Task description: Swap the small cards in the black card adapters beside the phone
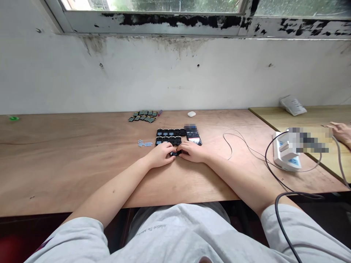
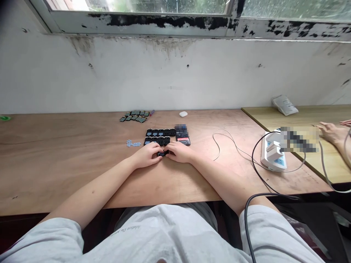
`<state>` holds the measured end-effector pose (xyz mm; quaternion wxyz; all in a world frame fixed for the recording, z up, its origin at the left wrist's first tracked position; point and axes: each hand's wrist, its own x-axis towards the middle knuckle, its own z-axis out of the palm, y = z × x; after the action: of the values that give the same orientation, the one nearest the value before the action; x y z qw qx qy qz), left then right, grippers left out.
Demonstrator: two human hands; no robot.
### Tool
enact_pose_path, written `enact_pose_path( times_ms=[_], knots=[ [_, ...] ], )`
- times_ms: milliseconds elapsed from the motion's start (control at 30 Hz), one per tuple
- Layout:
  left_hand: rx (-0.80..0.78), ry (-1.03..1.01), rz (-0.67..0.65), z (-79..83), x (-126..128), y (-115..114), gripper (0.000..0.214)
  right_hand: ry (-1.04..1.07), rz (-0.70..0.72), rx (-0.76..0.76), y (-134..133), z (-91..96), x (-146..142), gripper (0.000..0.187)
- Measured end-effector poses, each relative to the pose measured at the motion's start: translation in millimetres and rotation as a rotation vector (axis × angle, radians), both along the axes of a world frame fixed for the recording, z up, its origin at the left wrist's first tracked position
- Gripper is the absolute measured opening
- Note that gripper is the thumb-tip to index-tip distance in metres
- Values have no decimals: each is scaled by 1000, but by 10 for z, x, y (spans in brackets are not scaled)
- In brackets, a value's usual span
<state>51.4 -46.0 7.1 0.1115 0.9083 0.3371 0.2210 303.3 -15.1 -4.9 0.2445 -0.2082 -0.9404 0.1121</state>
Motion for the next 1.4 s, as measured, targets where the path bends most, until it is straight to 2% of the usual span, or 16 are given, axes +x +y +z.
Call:
enact_pose_path(
  times_ms=[167, 333, 400, 500, 600, 700, 800, 900, 1000, 1167, 1400],
  knots=[
    [49, -19, 0, -58, -17, 38, 26, 31, 11, 26, -18, -3, -1, 26],
    [153, -77, 65, -61, -34, 57, 30, 171, -43, 93, -32, -16, 21, 35],
    [178, -135, 168, -47, -33, 52, 38, 225, -71, 87, -24, -26, 35, 34],
    [206, -239, 441, -31, -35, 66, 51, 263, -84, 70, -11, -40, 50, 32],
    [179, -250, 667, -24, -66, 124, 50, 249, -78, 47, -9, -40, 52, 28],
    [115, -195, 788, -28, -135, 205, 39, 233, -64, 49, -17, -31, 44, 23],
    [100, -166, 876, -50, -215, 281, 37, 225, -64, 76, -20, -30, 40, 19],
    [92, -181, 904, -90, -270, 333, 40, 205, -92, 94, -10, -41, 42, 17],
    [73, -231, 851, -120, -281, 349, 43, 166, -110, 90, 4, -53, 46, 16],
    [130, -191, 809, -67, -270, 311, 39, 118, -100, 73, 20, -68, 52, 15],
    [116, 8, 986, -13, -405, 356, 33, 94, -108, 48, 34, -115, 77, 13]
  ],
)
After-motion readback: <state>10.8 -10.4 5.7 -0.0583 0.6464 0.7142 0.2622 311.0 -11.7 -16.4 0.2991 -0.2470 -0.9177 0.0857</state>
